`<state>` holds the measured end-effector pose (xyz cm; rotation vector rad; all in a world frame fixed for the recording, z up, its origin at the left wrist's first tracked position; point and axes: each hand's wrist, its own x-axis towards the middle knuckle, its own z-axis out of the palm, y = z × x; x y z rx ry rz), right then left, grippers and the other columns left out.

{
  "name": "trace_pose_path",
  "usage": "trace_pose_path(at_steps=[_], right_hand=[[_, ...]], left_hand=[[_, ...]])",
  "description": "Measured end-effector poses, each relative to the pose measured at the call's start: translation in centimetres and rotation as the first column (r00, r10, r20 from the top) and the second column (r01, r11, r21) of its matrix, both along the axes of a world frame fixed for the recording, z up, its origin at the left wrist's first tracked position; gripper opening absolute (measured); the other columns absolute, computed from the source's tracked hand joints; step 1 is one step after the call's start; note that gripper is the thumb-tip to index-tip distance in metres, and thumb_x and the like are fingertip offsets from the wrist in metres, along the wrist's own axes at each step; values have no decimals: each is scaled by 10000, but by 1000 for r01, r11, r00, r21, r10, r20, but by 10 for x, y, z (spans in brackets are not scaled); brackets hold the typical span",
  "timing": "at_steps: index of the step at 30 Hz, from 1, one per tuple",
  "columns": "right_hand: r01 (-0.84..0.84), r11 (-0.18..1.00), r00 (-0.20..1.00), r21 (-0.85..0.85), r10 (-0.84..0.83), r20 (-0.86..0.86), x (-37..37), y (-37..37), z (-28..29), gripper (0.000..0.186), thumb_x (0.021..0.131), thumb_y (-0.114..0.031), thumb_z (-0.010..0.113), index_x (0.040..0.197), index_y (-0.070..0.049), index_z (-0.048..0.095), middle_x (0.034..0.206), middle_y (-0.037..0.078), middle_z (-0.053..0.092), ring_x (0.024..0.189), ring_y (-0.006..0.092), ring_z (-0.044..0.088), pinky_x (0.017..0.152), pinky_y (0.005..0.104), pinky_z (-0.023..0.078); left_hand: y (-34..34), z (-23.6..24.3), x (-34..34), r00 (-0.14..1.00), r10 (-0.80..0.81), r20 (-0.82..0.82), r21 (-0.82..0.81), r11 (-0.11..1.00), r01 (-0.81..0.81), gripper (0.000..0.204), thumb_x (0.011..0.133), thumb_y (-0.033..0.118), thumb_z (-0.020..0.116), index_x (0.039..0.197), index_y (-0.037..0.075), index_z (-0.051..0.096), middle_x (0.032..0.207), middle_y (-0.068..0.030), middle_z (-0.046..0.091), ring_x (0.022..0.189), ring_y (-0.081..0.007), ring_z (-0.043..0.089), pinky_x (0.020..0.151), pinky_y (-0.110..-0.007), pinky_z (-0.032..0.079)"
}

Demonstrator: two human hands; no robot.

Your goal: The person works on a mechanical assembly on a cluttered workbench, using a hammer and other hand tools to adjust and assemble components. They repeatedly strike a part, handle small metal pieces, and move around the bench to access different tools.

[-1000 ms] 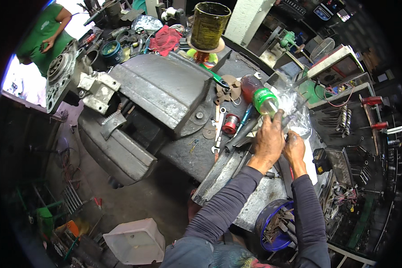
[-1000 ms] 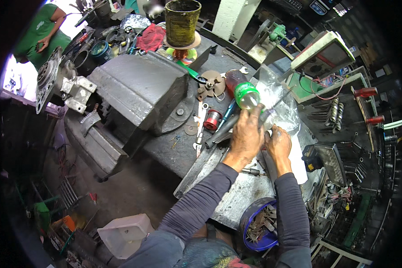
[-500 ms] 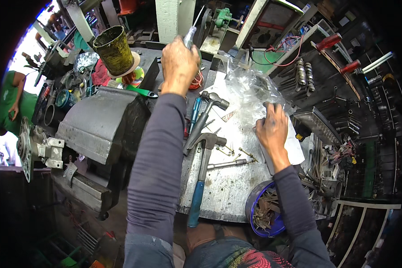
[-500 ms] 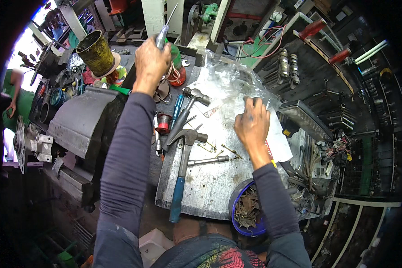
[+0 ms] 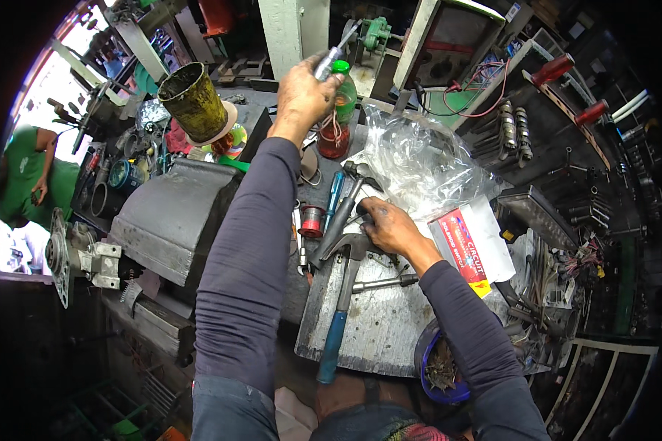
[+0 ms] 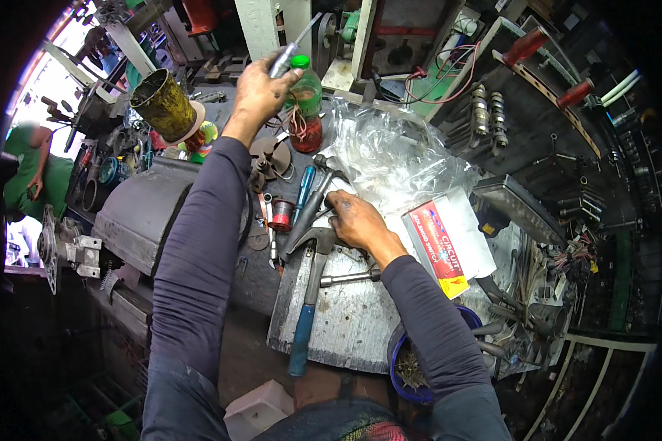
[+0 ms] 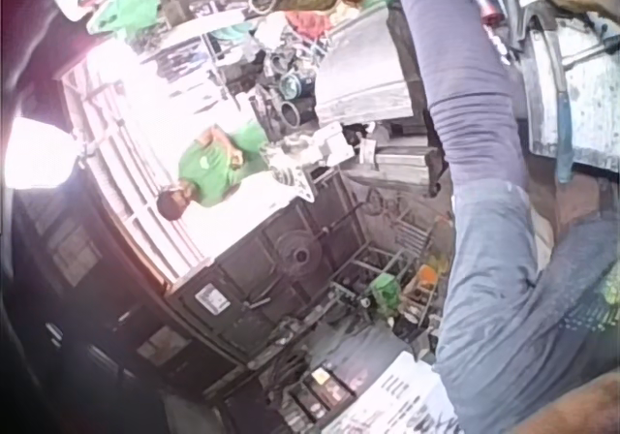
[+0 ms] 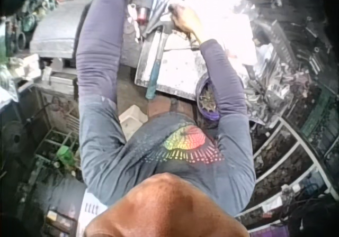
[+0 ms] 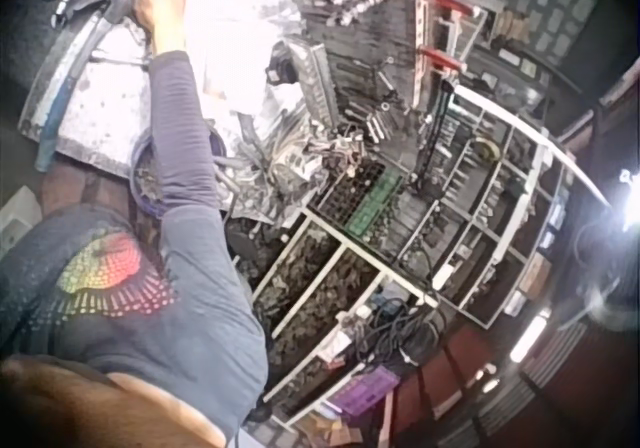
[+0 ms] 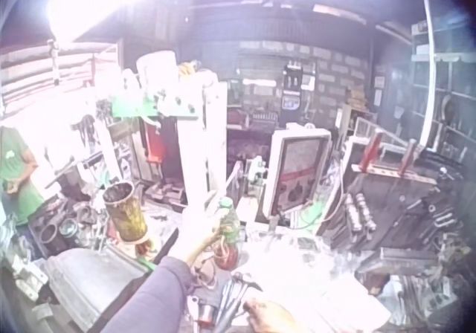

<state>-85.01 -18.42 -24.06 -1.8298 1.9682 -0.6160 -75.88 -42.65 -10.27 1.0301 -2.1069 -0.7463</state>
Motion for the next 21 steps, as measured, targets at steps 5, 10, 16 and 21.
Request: trace_pose_path(at_steps=[5,10,16,21], right_hand=[[89,981,992,173,-71,-106,-5,16,-4,179,878,-111,612,1041,-37,626,1063,203,615,984,419,638,847,513,507],[256,966,952,18,-249,-180,-23,38,6,116,887,-99,618,987,-40,627,986,210,622,894,432,650,788,530,514],[375,923,852,85,-307,-424,-62,74,51,192,821,-124,707,991,-47,663,985,179,657,928,407,659,796,497,527],[395,899,818,189,-250,-518,-46,100,64,242,835,-195,700,1035,-60,691,1021,157,681,961,385,656,816,472,528]], left_hand=[[35,11,39,969,115,-218,39,993,-109,454,862,263,757,1199,-28,666,943,-222,724,831,-329,707,790,-392,542],[126,-33,63,935,125,-333,358,934,3,412,908,266,737,1203,-11,659,880,-157,700,769,-243,665,756,-359,536],[146,-99,59,995,-101,-5,264,959,99,552,898,241,700,1377,12,550,1185,-264,590,1116,-425,603,988,-472,487],[148,-110,83,990,-133,44,16,991,132,497,933,201,657,1369,-12,550,1235,-275,593,1143,-400,596,1008,-464,476]])
